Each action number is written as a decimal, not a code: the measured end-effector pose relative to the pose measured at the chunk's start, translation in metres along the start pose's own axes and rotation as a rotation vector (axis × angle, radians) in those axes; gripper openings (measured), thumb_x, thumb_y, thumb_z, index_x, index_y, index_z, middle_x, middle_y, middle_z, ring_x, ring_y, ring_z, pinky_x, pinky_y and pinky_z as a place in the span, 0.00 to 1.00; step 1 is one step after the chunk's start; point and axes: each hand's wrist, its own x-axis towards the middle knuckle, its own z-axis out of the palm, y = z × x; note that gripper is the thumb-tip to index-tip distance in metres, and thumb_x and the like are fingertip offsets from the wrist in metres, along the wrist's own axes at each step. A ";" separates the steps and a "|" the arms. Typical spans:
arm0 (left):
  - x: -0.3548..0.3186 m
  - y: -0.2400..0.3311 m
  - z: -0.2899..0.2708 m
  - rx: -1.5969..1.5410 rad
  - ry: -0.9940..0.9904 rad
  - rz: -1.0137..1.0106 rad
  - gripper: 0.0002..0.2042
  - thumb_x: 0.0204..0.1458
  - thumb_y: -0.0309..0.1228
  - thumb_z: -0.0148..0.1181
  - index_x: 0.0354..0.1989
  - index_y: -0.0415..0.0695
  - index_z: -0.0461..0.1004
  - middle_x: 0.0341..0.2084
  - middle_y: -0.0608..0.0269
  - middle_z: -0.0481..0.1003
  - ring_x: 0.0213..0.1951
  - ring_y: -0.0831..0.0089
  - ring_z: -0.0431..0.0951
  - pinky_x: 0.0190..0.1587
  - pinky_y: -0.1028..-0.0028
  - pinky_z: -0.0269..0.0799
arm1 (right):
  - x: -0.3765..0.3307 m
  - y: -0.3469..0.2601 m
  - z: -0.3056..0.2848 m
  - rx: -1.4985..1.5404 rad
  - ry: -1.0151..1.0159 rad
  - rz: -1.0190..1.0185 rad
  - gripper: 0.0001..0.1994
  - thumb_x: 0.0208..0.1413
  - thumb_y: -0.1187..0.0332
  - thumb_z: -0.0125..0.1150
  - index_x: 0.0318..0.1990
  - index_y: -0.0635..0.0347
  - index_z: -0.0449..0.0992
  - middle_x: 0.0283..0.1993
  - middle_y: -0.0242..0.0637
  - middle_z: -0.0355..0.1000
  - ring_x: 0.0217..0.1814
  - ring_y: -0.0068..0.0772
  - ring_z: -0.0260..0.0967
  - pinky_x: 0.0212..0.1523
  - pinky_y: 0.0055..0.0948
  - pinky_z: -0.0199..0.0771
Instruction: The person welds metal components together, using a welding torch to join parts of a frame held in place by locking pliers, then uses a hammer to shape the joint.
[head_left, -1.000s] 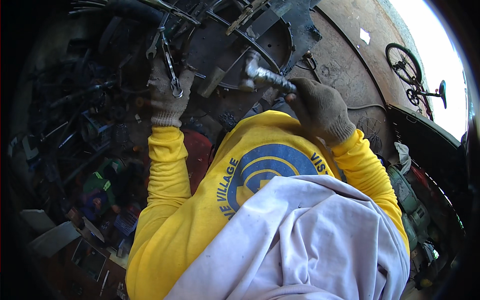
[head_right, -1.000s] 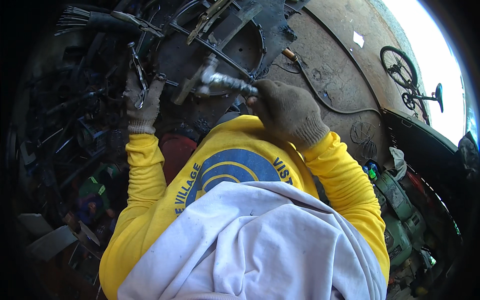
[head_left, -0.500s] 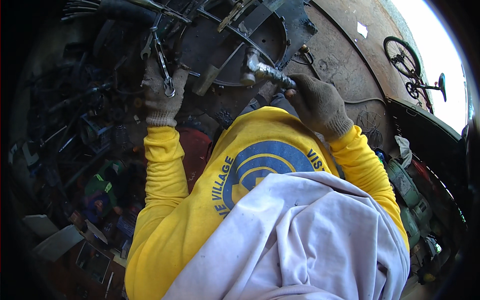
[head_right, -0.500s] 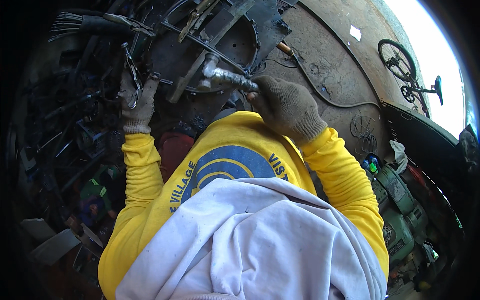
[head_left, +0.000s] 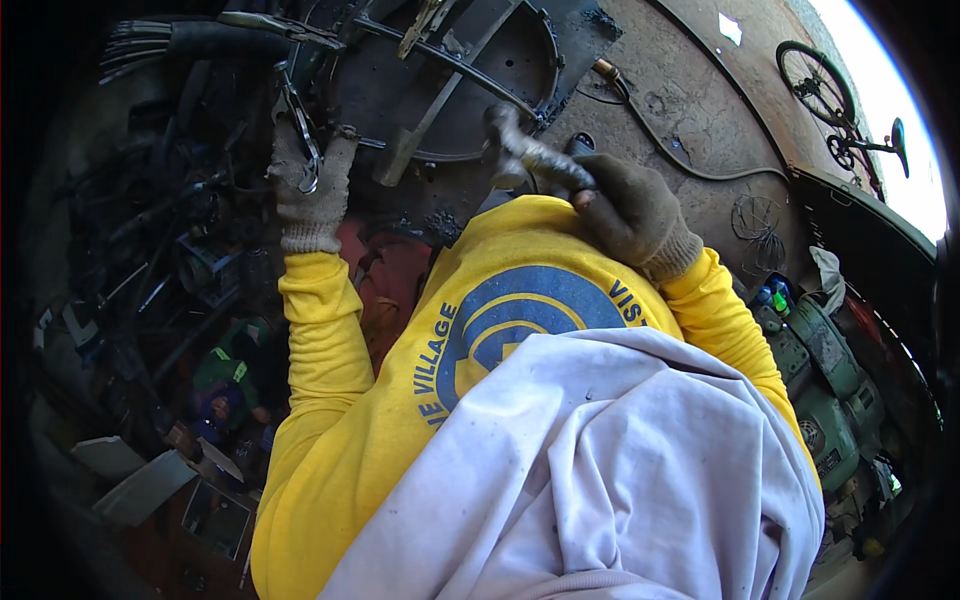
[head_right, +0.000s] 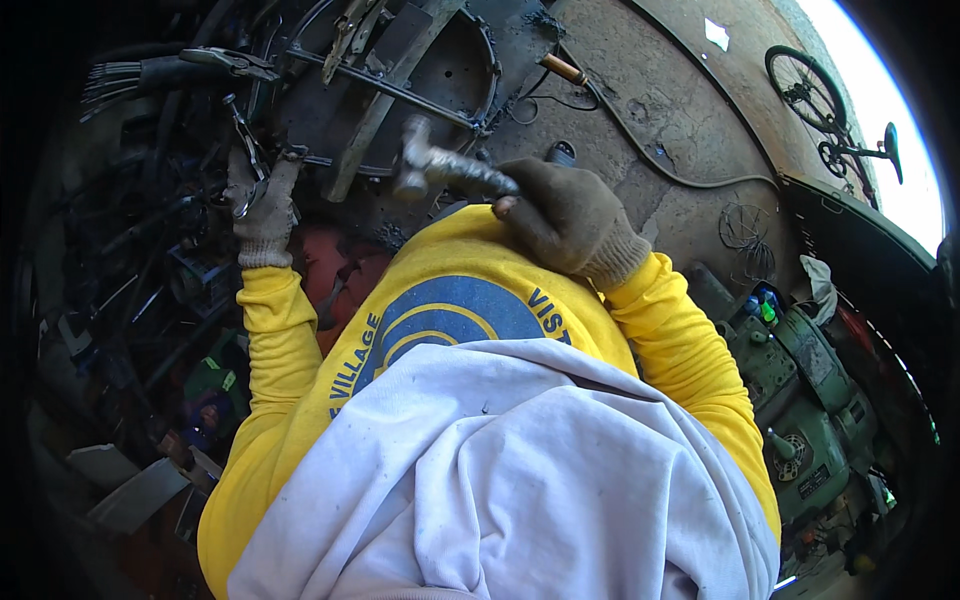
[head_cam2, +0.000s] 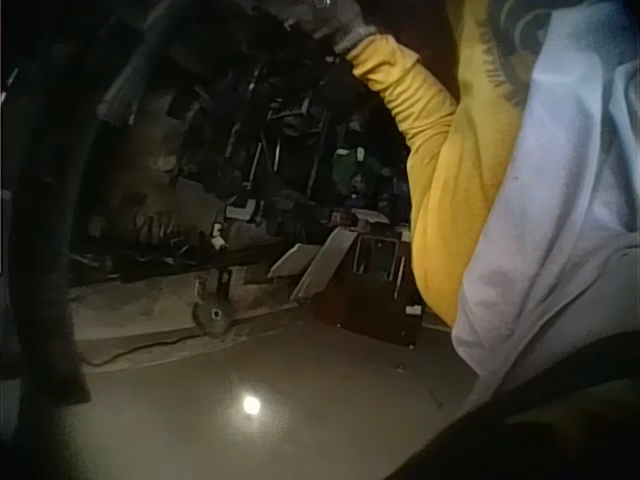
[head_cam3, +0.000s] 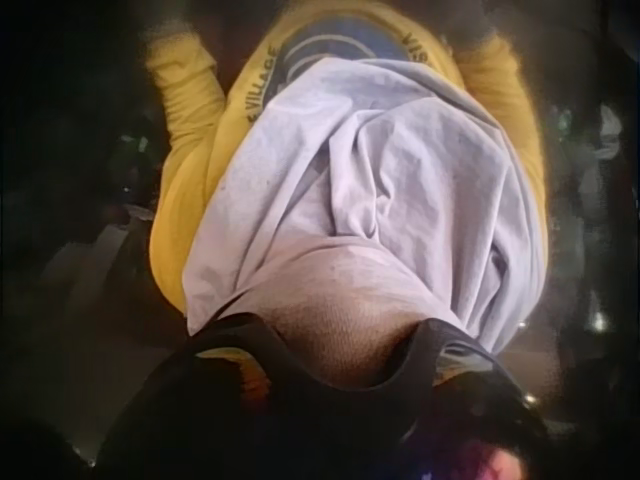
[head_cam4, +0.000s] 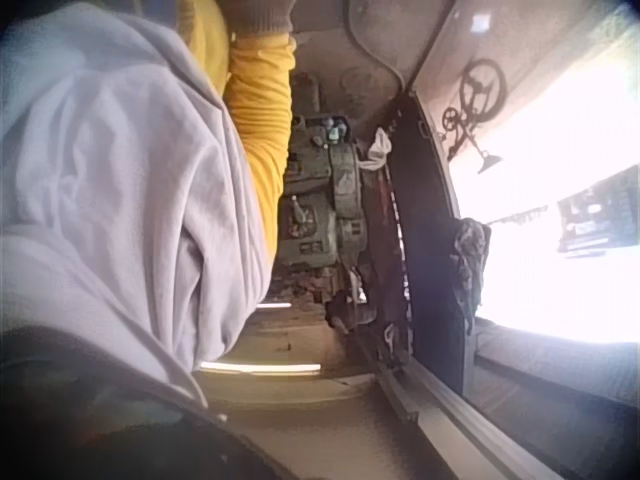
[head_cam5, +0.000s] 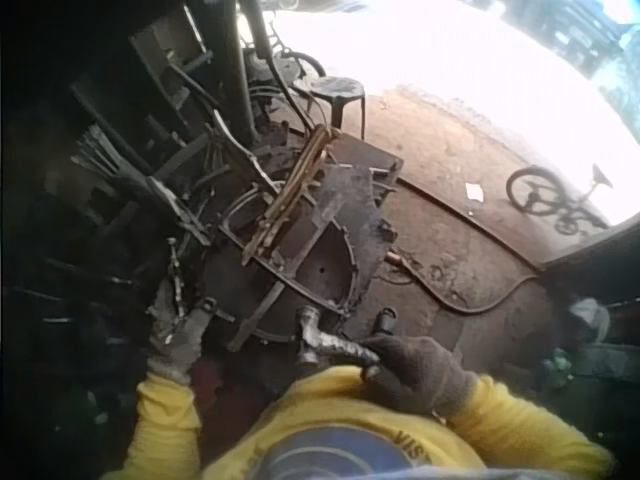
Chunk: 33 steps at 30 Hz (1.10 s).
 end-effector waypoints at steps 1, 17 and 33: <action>0.000 -0.003 0.000 -0.050 -0.005 -0.013 0.35 0.54 0.33 0.72 0.68 0.35 0.63 0.61 0.46 0.71 0.62 0.54 0.72 0.65 0.61 0.66 | -0.001 0.002 0.000 0.065 0.048 0.045 0.19 0.63 0.57 0.62 0.54 0.59 0.79 0.36 0.49 0.80 0.37 0.49 0.81 0.40 0.39 0.79; -0.010 0.000 -0.010 0.142 0.073 0.038 0.31 0.53 0.36 0.72 0.64 0.39 0.68 0.53 0.53 0.78 0.48 0.69 0.81 0.51 0.67 0.76 | 0.010 0.010 -0.014 0.471 0.227 0.316 0.18 0.68 0.57 0.60 0.54 0.62 0.76 0.31 0.33 0.75 0.28 0.22 0.71 0.30 0.28 0.72; -0.031 -0.026 -0.010 0.008 0.077 -0.021 0.29 0.52 0.33 0.72 0.61 0.38 0.69 0.51 0.51 0.76 0.54 0.55 0.78 0.59 0.61 0.72 | 0.184 0.033 -0.107 -0.344 0.260 0.066 0.24 0.65 0.59 0.60 0.66 0.57 0.71 0.35 0.38 0.75 0.32 0.25 0.72 0.30 0.31 0.75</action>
